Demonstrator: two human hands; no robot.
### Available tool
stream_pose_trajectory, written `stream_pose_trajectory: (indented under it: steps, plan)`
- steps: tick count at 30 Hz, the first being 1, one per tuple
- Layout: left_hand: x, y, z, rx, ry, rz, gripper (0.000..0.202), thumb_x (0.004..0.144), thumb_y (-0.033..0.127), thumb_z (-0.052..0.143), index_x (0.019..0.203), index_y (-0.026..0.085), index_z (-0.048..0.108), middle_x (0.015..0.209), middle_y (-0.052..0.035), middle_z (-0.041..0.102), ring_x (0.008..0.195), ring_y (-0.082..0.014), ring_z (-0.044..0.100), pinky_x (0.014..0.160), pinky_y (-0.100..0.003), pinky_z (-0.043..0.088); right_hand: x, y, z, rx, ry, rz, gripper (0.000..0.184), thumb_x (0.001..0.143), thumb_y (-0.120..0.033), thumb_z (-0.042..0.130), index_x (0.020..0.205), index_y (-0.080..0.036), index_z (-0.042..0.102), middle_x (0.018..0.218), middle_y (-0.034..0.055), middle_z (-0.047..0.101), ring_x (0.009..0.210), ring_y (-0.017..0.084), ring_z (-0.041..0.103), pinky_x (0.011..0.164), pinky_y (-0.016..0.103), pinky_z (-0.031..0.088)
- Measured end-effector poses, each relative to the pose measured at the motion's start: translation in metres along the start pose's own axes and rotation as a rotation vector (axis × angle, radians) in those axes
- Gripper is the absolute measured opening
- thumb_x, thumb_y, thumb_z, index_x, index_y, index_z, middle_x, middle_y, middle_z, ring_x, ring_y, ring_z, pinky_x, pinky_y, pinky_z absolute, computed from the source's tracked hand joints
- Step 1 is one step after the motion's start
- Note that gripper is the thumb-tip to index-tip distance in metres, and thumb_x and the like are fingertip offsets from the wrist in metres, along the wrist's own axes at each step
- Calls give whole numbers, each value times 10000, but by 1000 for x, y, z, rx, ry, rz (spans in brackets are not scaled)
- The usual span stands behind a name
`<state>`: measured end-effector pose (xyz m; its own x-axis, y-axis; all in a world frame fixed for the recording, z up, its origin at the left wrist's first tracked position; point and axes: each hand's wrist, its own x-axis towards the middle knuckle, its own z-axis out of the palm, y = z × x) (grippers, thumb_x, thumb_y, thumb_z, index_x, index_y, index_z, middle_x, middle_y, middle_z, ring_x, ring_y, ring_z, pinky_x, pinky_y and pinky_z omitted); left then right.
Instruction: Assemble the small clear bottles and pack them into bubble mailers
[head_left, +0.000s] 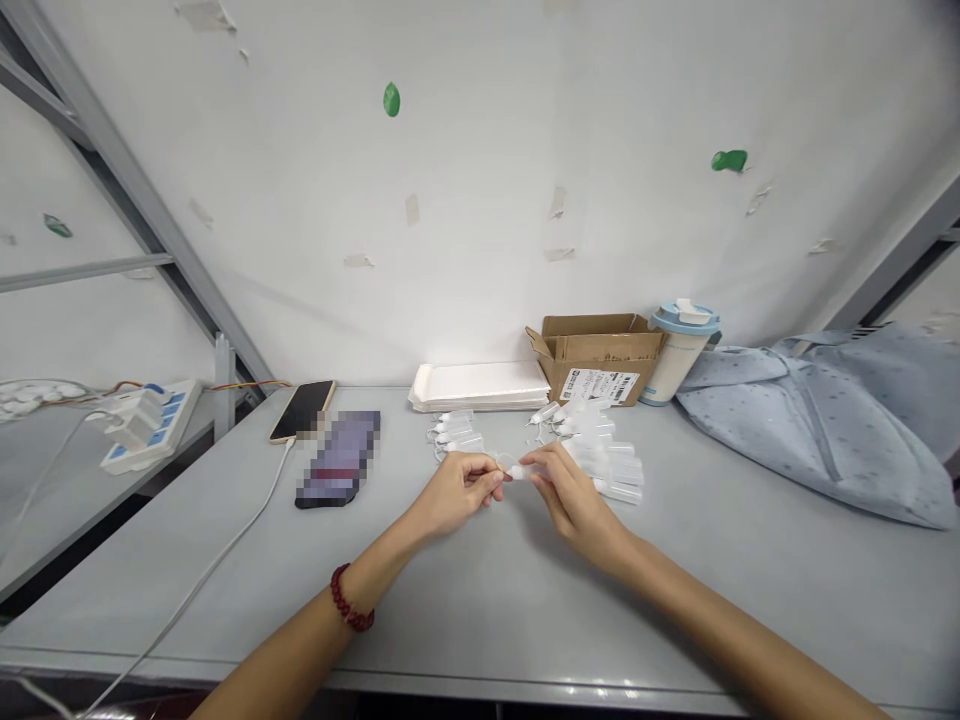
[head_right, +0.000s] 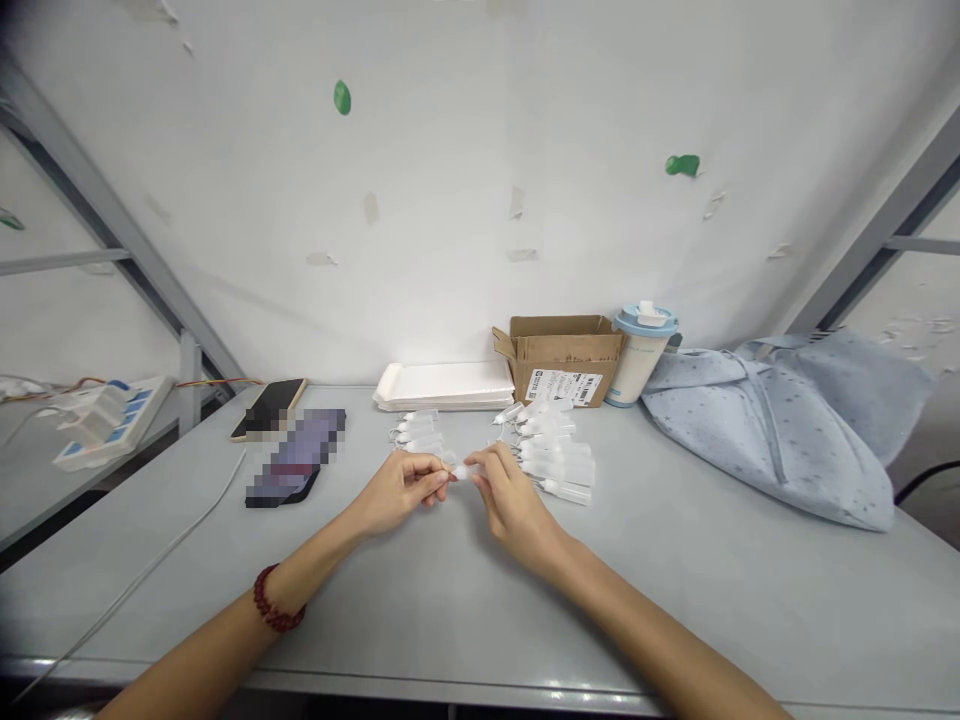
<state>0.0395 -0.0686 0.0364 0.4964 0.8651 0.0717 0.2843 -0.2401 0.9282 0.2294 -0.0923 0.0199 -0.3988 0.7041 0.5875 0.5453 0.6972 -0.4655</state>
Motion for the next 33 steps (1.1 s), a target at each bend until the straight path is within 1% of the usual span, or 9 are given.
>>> stream_pose_trajectory:
  steps: [8,13,17,24,26,28,29,31,33]
  plan:
    - [1,0,-1,59,-55,-22,255,823,306,466,696,126,595,646,-19,593,563,-101,501,575,-219,394,0,3,2,-4,-25,-6,167,933,-168,321,1057,-197,430,934,88,514,819,177,559,711,334,497]
    - [0,0,-16,375,-213,-11,268,798,259,456,582,137,556,541,16,516,515,-92,414,520,-215,306,-3,4,5,-19,-205,24,200,928,-186,349,1122,-195,398,990,102,544,861,194,577,725,351,509]
    - [1,-1,-32,477,-219,-20,269,786,248,441,554,139,523,516,31,457,500,-85,355,511,-217,271,-4,9,3,-65,-245,54,240,927,-205,362,1167,-192,372,1066,120,520,954,210,553,783,378,502]
    - [0,3,-49,626,-112,-153,322,765,310,487,494,146,549,463,34,421,477,-94,344,489,-237,228,-1,24,-4,-114,-150,104,257,915,-212,377,1171,-209,360,1075,120,507,945,208,551,802,405,496]
    - [0,4,-50,698,-31,-216,338,748,384,540,503,155,579,460,31,441,479,-109,386,487,-242,237,-1,24,-4,-119,-147,98,258,913,-211,378,1171,-214,362,1083,118,508,970,212,546,799,399,499]
    - [1,1,-48,748,112,-235,320,748,437,559,607,161,640,540,8,541,542,-145,483,514,-249,302,-1,23,-4,-124,-147,92,261,914,-215,376,1175,-215,360,1094,119,508,994,216,540,801,395,501]
    - [2,-1,-46,766,192,-200,311,764,446,553,696,164,664,629,-13,598,620,-173,535,555,-261,353,-1,23,-4,-128,-149,90,263,914,-217,375,1177,-215,359,1096,119,508,1003,218,537,803,395,501]
    - [5,-8,-40,801,303,-42,312,800,437,539,902,169,662,865,-62,648,845,-225,574,697,-306,430,-1,22,-4,-136,-150,83,268,914,-218,376,1181,-212,356,1094,121,509,1009,221,533,808,398,499]
    - [7,-16,-30,831,287,164,358,820,423,543,1079,184,606,1099,-98,594,1062,-253,506,856,-360,429,-1,23,-4,-144,-146,72,269,912,-217,378,1180,-206,357,1088,124,511,1007,224,530,811,400,497]
